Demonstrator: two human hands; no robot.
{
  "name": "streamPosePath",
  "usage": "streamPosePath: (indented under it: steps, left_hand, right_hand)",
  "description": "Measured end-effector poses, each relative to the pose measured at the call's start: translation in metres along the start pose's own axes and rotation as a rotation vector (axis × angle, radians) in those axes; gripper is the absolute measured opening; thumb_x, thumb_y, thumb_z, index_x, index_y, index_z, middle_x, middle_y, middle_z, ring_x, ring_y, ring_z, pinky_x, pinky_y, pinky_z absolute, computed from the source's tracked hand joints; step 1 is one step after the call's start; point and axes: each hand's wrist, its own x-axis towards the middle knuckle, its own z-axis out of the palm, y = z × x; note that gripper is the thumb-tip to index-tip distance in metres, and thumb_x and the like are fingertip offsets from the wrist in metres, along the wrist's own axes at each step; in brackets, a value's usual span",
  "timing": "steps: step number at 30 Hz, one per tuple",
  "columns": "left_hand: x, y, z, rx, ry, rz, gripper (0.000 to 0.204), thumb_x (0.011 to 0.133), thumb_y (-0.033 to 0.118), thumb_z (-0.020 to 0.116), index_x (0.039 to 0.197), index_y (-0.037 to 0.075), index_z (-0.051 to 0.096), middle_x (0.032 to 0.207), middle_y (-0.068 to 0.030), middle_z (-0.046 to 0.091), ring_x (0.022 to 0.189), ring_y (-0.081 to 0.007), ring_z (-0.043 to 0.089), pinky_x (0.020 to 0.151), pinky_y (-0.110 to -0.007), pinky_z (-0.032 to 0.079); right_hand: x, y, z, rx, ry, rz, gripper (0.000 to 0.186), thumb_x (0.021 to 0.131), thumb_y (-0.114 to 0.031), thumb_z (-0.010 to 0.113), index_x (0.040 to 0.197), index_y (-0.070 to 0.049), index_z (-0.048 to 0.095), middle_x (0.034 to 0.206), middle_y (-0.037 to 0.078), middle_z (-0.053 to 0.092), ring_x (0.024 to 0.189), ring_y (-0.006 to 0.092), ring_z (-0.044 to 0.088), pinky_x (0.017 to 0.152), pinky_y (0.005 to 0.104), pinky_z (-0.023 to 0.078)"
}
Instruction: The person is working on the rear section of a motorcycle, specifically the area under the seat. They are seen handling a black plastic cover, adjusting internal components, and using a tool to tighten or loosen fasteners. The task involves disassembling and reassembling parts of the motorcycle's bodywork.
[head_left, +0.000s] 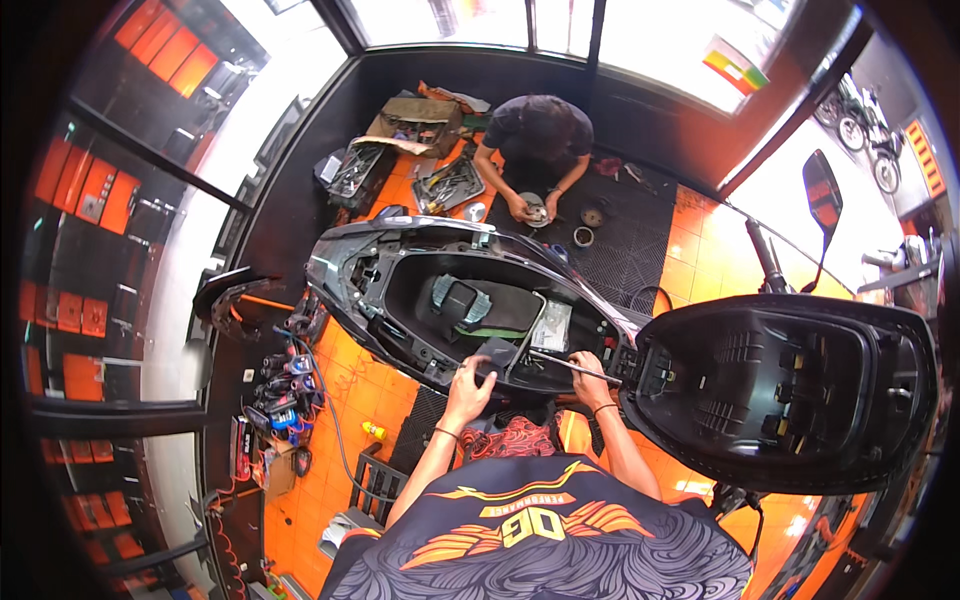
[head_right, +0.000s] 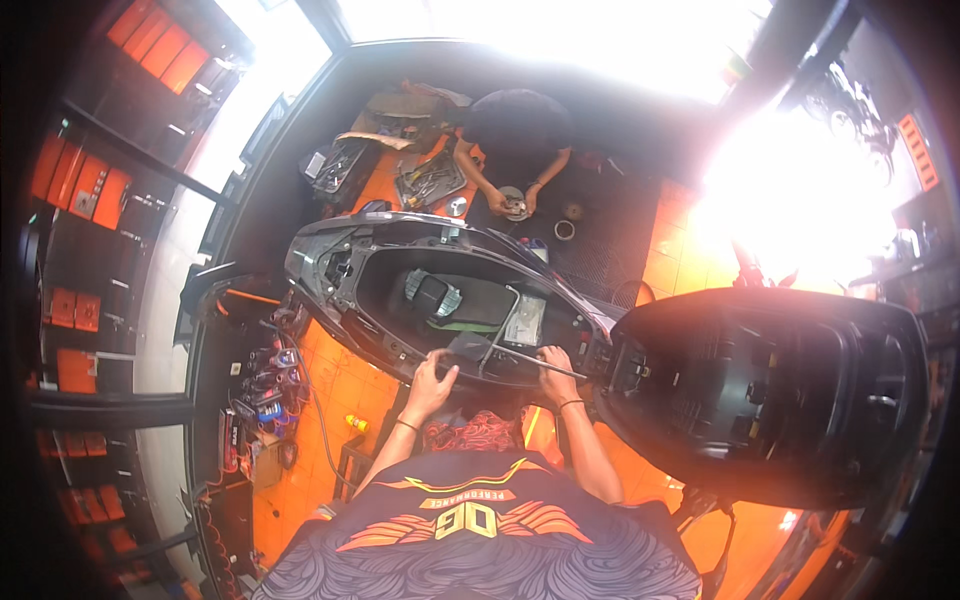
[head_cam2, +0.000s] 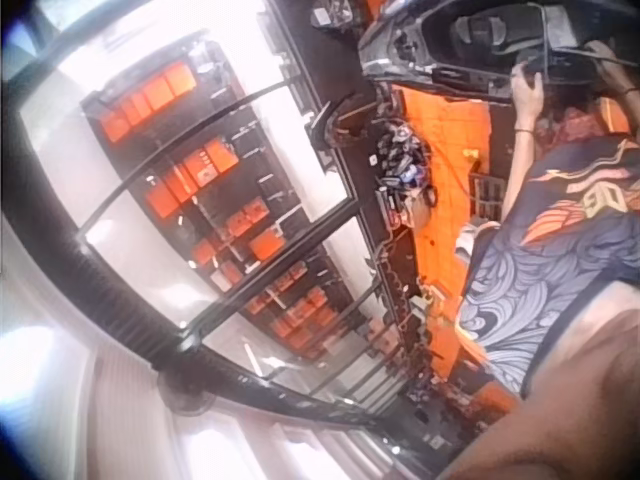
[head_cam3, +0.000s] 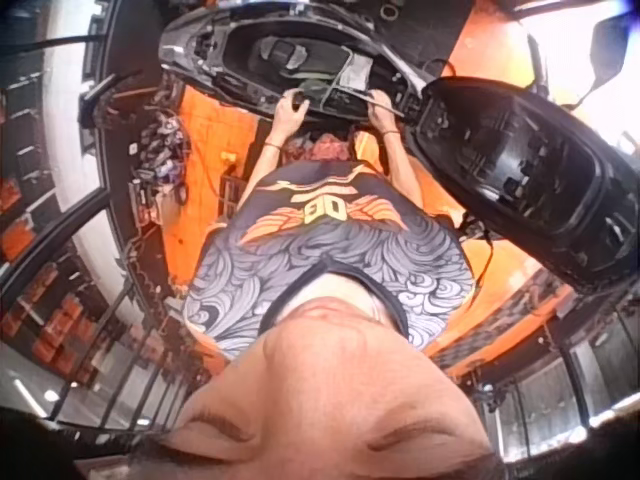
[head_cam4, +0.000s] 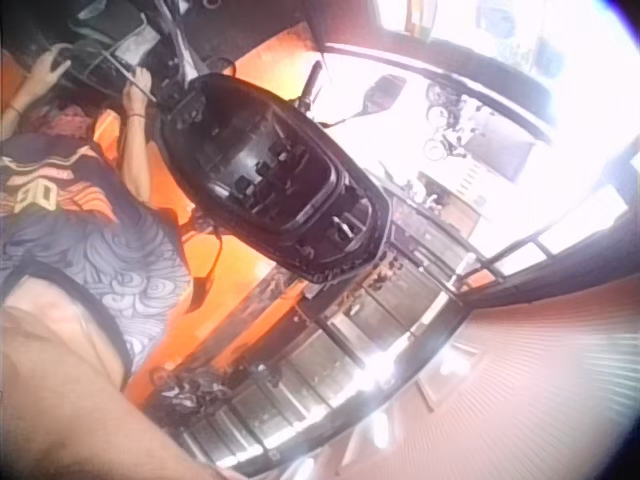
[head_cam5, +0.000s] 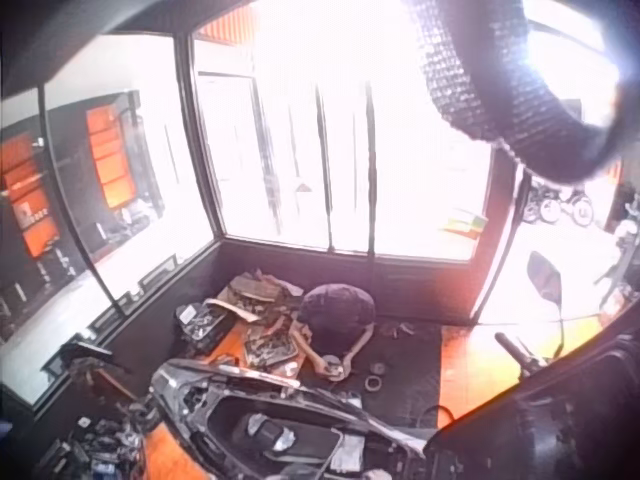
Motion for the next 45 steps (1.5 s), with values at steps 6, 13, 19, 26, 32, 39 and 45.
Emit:
streamPosePath:
  steps: [6, 13, 19, 26, 32, 39, 45]
  left_hand:
    - [0.009, 0.054, -0.016, 0.177, 0.114, 0.295, 0.062, 0.082, 0.025, 0.071, 0.136, 0.005, 0.048, 0.140, -0.0193, 0.048, 0.129, -0.0385, 0.046, 0.112, -0.048, 0.031]
    - [-0.007, 0.012, -0.067, 0.141, 0.167, 0.290, 0.021, 0.087, 0.027, 0.069, 0.090, 0.006, 0.072, 0.083, -0.0114, 0.067, 0.092, -0.0291, 0.061, 0.093, -0.043, 0.043]
    - [-0.062, -0.066, -0.124, -0.291, 0.140, -0.106, 0.032, 0.097, 0.026, 0.061, 0.082, -0.001, 0.069, 0.062, -0.0075, 0.058, 0.052, -0.0138, 0.053, 0.051, -0.031, 0.039]
    - [-0.143, -0.179, -0.207, -0.942, 0.453, -0.442, 0.038, 0.098, 0.037, 0.060, 0.073, 0.008, 0.064, 0.058, 0.0061, 0.047, 0.051, -0.0029, 0.042, 0.049, -0.021, 0.032]
    - [-0.239, -0.280, -0.299, -1.129, 0.787, -0.642, 0.030, 0.098, 0.034, 0.061, 0.085, 0.007, 0.062, 0.062, 0.0053, 0.049, 0.051, -0.0022, 0.040, 0.041, -0.019, 0.025]
    - [-0.347, -0.341, -0.327, -0.903, 0.928, -0.766, 0.022, 0.098, 0.024, 0.059, 0.097, 0.002, 0.060, 0.069, -0.0007, 0.054, 0.054, -0.0073, 0.047, 0.047, -0.023, 0.037]
    - [-0.347, -0.332, -0.321, 0.286, 0.986, -0.803, 0.054, 0.088, 0.018, 0.065, 0.131, -0.009, 0.047, 0.134, -0.0298, 0.048, 0.124, -0.0455, 0.046, 0.107, -0.051, 0.034]
  right_hand:
    - [0.043, -0.082, -0.014, 0.118, -0.160, -0.299, 0.021, 0.085, -0.006, 0.057, 0.105, -0.001, 0.056, 0.096, 0.021, 0.062, 0.095, 0.0391, 0.059, 0.083, 0.0456, 0.047]
    - [0.047, -0.177, -0.006, 0.066, -0.466, -0.342, 0.023, 0.090, -0.015, 0.057, 0.109, -0.002, 0.060, 0.090, 0.021, 0.066, 0.087, 0.0386, 0.065, 0.076, 0.0475, 0.052]
    - [0.050, -0.267, 0.038, 0.038, -0.682, -0.363, 0.027, 0.088, -0.018, 0.062, 0.112, -0.006, 0.064, 0.086, 0.020, 0.069, 0.083, 0.0381, 0.067, 0.075, 0.0458, 0.053]
    - [0.061, -0.385, 0.156, -0.010, -0.830, -0.520, 0.028, 0.089, -0.025, 0.064, 0.108, -0.005, 0.065, 0.089, 0.018, 0.069, 0.084, 0.0385, 0.067, 0.075, 0.0470, 0.053]
    - [0.069, -0.443, 0.240, -0.174, -0.783, -0.667, 0.026, 0.090, -0.030, 0.062, 0.102, -0.008, 0.067, 0.095, 0.014, 0.070, 0.089, 0.0338, 0.066, 0.086, 0.0449, 0.050]
    - [0.046, -0.515, 0.325, -0.244, -0.889, -0.860, 0.033, 0.089, -0.040, 0.064, 0.098, -0.008, 0.067, 0.087, 0.009, 0.068, 0.093, 0.0269, 0.065, 0.084, 0.0406, 0.044]
    - [0.034, -0.571, 0.377, -0.348, -0.825, -0.999, 0.033, 0.085, -0.041, 0.064, 0.079, -0.009, 0.064, 0.072, 0.005, 0.064, 0.082, 0.0234, 0.061, 0.079, 0.0378, 0.039]
